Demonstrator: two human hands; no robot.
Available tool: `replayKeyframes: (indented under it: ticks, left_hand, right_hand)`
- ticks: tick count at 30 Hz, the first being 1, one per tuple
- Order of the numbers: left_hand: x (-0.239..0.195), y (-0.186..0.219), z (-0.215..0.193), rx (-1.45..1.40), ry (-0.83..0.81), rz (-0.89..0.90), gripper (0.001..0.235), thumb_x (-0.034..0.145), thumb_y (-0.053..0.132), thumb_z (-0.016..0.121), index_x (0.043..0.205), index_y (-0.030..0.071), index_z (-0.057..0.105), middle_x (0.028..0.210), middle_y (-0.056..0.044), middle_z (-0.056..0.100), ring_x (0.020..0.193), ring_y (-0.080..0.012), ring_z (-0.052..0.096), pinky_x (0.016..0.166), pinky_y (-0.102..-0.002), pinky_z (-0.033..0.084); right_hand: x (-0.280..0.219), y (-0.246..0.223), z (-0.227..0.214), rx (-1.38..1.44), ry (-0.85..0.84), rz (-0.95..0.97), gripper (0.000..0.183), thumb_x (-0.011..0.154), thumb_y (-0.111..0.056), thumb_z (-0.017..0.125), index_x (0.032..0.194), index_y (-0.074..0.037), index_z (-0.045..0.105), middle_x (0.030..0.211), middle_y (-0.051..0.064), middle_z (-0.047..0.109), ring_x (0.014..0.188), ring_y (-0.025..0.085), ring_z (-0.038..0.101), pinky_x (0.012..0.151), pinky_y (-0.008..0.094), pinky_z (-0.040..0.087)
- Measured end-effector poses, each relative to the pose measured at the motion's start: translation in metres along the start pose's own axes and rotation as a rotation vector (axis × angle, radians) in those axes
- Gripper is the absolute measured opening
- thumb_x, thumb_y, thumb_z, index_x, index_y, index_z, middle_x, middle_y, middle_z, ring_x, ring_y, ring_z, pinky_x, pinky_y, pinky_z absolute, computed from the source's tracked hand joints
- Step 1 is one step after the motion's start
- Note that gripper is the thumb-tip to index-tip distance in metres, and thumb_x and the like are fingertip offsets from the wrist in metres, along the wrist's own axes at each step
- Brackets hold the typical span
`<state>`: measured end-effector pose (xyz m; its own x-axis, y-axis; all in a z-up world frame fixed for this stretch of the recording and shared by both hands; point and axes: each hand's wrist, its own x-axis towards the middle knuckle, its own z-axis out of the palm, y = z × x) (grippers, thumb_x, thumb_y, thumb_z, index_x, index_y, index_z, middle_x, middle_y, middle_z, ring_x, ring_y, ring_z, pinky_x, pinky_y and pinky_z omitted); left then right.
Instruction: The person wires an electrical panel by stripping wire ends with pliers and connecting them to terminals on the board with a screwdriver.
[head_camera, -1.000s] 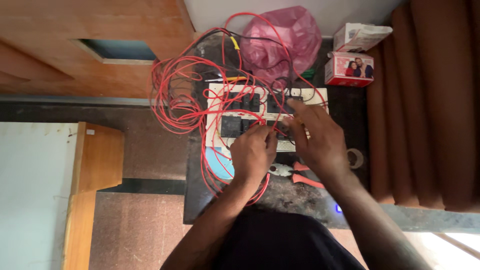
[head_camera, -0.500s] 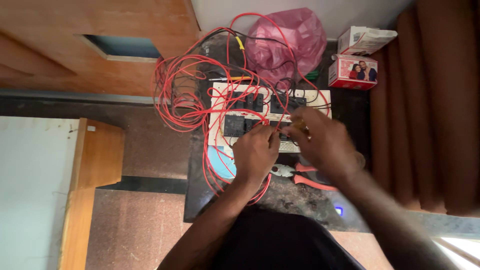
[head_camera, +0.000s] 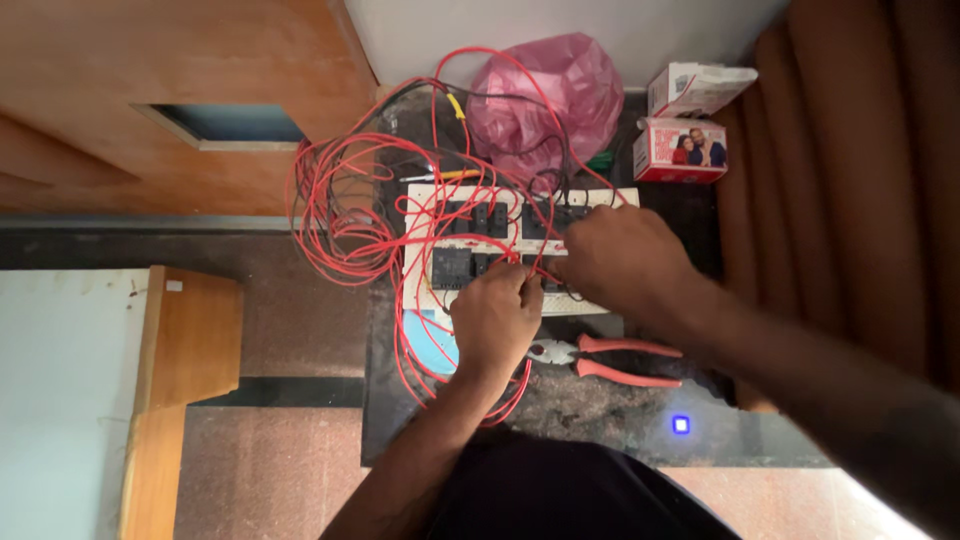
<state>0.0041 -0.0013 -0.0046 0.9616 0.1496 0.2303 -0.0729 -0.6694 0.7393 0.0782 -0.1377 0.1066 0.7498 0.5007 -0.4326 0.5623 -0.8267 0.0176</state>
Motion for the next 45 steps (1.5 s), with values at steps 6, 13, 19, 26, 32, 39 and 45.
replayKeyframes:
  ticks: [6, 13, 19, 26, 32, 39, 45]
  left_hand:
    - [-0.001, -0.002, 0.001, 0.013, 0.001, 0.003, 0.018, 0.088, 0.019, 0.071, 0.074, 0.007, 0.067, 0.078, -0.013, 0.069, 0.070, -0.0389, 0.068, 0.061, -0.052, 0.051]
    - [0.001, -0.002, 0.001, -0.007, -0.013, -0.035, 0.016, 0.087, 0.021, 0.072, 0.078, 0.009, 0.069, 0.078, -0.013, 0.071, 0.069, -0.0376, 0.069, 0.061, -0.050, 0.052]
    - [-0.001, -0.002, 0.000, -0.033, 0.020, -0.004, 0.012, 0.086, 0.016, 0.072, 0.078, 0.008, 0.070, 0.078, -0.012, 0.071, 0.068, -0.0368, 0.069, 0.060, -0.049, 0.052]
    - [0.000, -0.004, 0.000, -0.028, -0.015, -0.055, 0.014, 0.086, 0.019, 0.073, 0.076, 0.009, 0.069, 0.075, -0.012, 0.071, 0.069, -0.0373, 0.069, 0.061, -0.050, 0.052]
    - [-0.001, -0.007, 0.004, -0.079, 0.018, -0.037, 0.011, 0.085, 0.018, 0.072, 0.078, 0.010, 0.070, 0.078, -0.012, 0.071, 0.071, -0.0376, 0.069, 0.061, -0.050, 0.052]
    - [0.002, -0.006, 0.000, -0.054, -0.029, -0.042, 0.012, 0.084, 0.019, 0.072, 0.077, 0.010, 0.071, 0.076, -0.012, 0.071, 0.069, -0.0383, 0.069, 0.060, -0.051, 0.052]
    - [0.001, -0.004, 0.000, -0.013, -0.021, -0.058, 0.014, 0.085, 0.018, 0.071, 0.075, 0.009, 0.069, 0.075, -0.013, 0.071, 0.069, -0.0384, 0.069, 0.060, -0.051, 0.052]
  right_hand:
    - [0.010, 0.005, 0.002, 0.038, 0.146, -0.193, 0.018, 0.077, -0.021, 0.070, 0.086, -0.006, 0.073, 0.091, 0.014, 0.069, 0.084, 0.035, 0.071, 0.068, 0.048, 0.058]
    - [0.015, 0.003, 0.007, -0.185, 0.132, -0.401, 0.018, 0.082, -0.026, 0.068, 0.076, -0.011, 0.076, 0.088, 0.011, 0.072, 0.092, 0.033, 0.071, 0.074, 0.049, 0.058]
    - [0.020, -0.009, 0.002, -0.041, 0.022, 0.036, 0.018, 0.078, -0.023, 0.073, 0.087, -0.009, 0.075, 0.094, 0.018, 0.074, 0.090, 0.036, 0.074, 0.075, 0.048, 0.059]
    - [0.027, 0.003, 0.013, -0.143, 0.107, -0.409, 0.013, 0.081, -0.020, 0.069, 0.086, -0.010, 0.077, 0.096, 0.014, 0.073, 0.093, 0.037, 0.073, 0.074, 0.052, 0.058]
    - [0.027, -0.002, -0.001, 0.029, -0.082, 0.079, 0.030, 0.082, -0.032, 0.074, 0.095, -0.005, 0.074, 0.097, 0.021, 0.071, 0.094, 0.039, 0.073, 0.077, 0.049, 0.059]
    - [0.024, 0.004, 0.005, -0.266, 0.012, -0.428, 0.014, 0.079, -0.018, 0.070, 0.085, -0.007, 0.076, 0.093, 0.014, 0.073, 0.093, 0.035, 0.074, 0.072, 0.049, 0.061]
    - [0.020, -0.007, 0.002, -0.122, -0.104, -0.035, 0.019, 0.084, -0.026, 0.070, 0.090, -0.010, 0.076, 0.094, 0.016, 0.073, 0.091, 0.036, 0.074, 0.075, 0.049, 0.059]
